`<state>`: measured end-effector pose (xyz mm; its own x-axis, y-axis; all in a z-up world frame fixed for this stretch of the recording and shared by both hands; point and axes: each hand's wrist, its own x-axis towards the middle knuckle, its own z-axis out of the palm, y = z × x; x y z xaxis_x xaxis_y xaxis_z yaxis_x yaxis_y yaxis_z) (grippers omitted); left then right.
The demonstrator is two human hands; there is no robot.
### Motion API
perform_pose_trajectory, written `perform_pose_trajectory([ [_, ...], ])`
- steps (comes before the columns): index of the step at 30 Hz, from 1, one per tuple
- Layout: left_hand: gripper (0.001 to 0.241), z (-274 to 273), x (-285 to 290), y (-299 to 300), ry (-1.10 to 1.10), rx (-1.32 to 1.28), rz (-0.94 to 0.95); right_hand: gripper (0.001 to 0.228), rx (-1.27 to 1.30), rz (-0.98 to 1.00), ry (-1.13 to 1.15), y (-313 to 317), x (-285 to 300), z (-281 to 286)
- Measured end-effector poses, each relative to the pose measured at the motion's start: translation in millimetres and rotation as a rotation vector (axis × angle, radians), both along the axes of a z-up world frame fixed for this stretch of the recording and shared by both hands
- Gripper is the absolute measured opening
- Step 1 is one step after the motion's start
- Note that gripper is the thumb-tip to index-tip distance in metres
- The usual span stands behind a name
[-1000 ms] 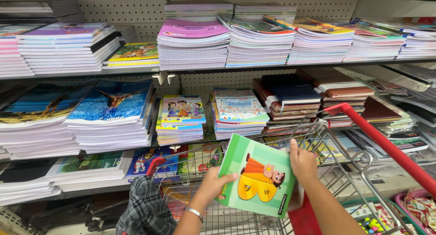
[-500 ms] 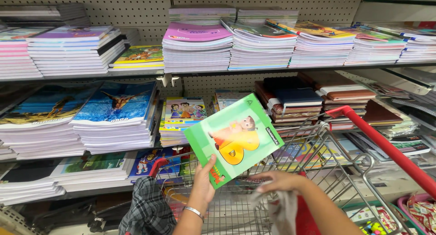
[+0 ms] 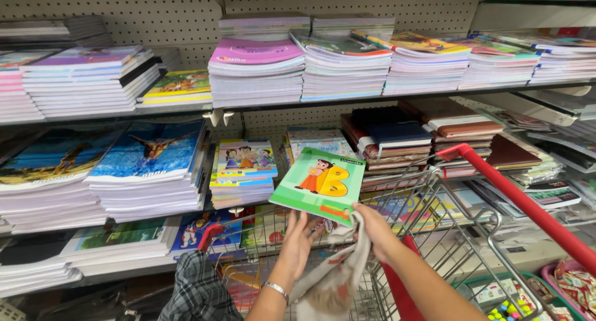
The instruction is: The person is seen cleaning and organizing stationery items like books and notebooks on a shelf in a store.
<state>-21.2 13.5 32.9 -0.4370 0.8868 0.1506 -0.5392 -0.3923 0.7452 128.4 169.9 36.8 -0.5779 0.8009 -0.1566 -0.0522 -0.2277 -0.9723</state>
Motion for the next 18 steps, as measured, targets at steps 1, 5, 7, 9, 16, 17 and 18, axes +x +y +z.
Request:
perform_pose_trajectory([
  [1, 0.079, 0.3, -2.9, 1.0, 0.005, 0.004, -0.002, 0.036, 0.004, -0.002, 0.005, 6.7, 2.7, 4.0],
  [5, 0.079, -17.8, -16.6, 9.6, -0.033, 0.088, 0.033, 0.037, -0.075, -0.035, 0.132, 17.7, 17.3, 13.0],
  [7, 0.078, -16.9, -19.4, 7.0, -0.036, 0.152, 0.054, 0.037, -0.099, -0.013, 0.176, 5.1, 22.7, 23.5],
  [9, 0.077, 5.6, -15.6, 5.2, -0.117, 0.093, 0.127, 0.032, -0.052, 0.056, 0.215, -10.2, 27.1, 47.8],
  [16, 0.06, 6.8, -19.4, 39.3, 0.072, 0.023, 0.221, 0.031, 0.11, 0.0, 0.162, 24.1, 15.8, 16.6],
  [17, 0.053, 6.4, -18.8, 44.0, 0.199, -0.056, 0.307, 0.031, 0.155, -0.032, 0.159, 29.3, 13.8, 15.9],
  [18, 0.047, 5.8, -19.5, 47.8, 0.329, -0.139, 0.394, 0.032, 0.196, -0.064, 0.158, 34.0, 10.4, 14.3],
])
